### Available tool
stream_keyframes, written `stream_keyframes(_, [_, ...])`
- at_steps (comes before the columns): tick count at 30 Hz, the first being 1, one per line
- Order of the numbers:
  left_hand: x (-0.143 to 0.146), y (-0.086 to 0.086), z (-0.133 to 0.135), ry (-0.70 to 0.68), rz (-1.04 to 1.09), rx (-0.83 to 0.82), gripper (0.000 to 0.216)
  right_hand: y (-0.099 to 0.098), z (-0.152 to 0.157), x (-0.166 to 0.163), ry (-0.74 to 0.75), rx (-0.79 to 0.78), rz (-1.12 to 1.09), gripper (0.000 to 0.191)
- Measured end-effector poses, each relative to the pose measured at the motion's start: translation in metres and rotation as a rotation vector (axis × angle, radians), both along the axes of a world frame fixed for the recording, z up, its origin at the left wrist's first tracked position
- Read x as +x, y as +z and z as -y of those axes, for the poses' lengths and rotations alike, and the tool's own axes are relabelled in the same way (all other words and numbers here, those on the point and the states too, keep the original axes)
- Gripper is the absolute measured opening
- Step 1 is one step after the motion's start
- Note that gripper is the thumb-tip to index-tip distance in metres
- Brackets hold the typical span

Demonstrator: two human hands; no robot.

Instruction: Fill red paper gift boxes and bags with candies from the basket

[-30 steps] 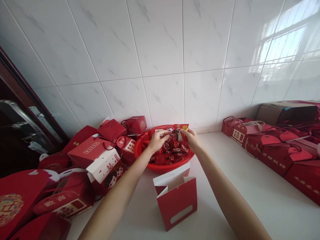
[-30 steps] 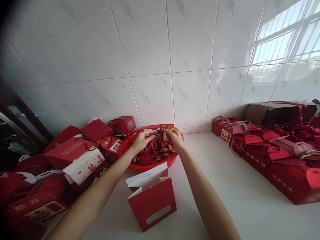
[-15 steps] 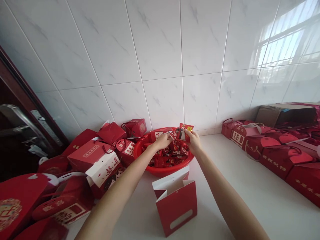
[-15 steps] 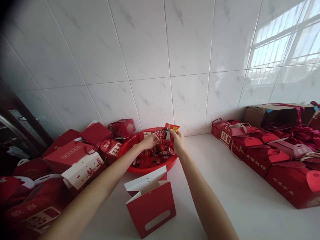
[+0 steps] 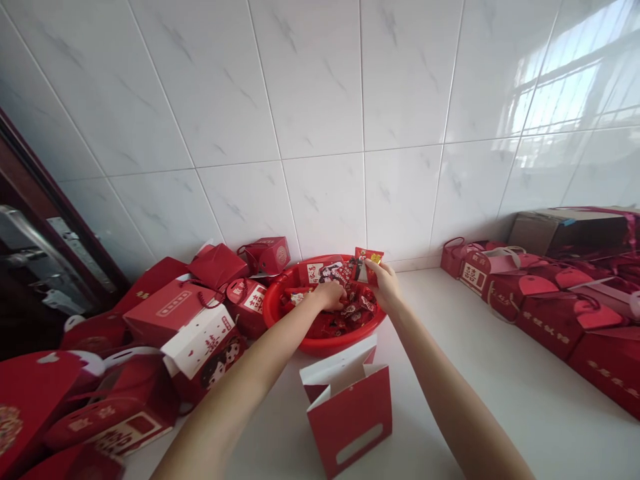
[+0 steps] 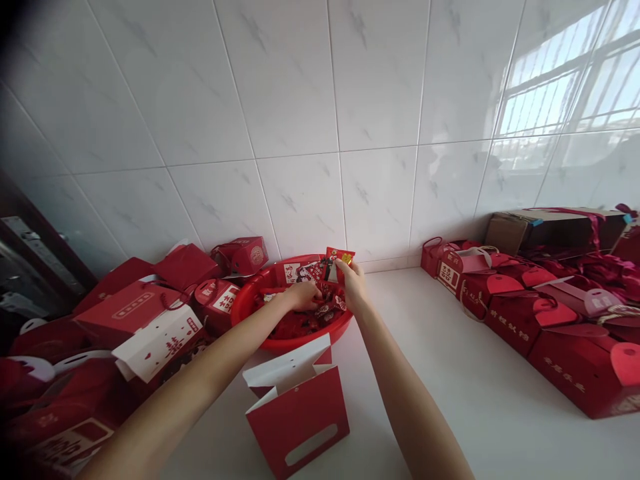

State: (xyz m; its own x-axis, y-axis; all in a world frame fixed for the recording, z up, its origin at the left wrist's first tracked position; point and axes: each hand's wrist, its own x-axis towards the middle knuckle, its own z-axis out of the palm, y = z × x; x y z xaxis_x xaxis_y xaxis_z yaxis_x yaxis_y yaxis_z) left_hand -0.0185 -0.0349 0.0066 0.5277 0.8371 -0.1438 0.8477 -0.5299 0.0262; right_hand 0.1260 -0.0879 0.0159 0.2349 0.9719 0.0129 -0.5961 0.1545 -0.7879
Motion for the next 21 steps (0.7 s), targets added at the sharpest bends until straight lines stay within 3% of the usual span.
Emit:
stream_keyframes(8, [-0.011, 0.003, -0.007, 0.071, 0.225, -0.042, 0.025, 0.003, 0.003, 0.0, -0.005, -0.021, -0.028, 0.009])
stream_keyframes(10, [-0.019, 0.007, -0.01, 0.065, 0.43, -0.051, 0.025, 0.004, 0.004, 0.0, -0.002, -0.027, -0.027, 0.008])
stream_keyframes(13, [-0.031, 0.009, -0.008, 0.007, 0.949, -0.138, 0.034, 0.005, 0.005, -0.001, 0.006, -0.03, -0.017, 0.01])
stream_keyframes(15, [-0.037, 0.009, -0.002, 0.018, 1.185, -0.2, 0.042, 0.004, 0.005, -0.001, 0.021, -0.024, -0.003, 0.01])
stream_keyframes(21, [-0.042, 0.009, 0.018, 0.09, 1.32, -0.205, 0.04, 0.0, 0.004, -0.001, 0.134, 0.021, 0.093, 0.012])
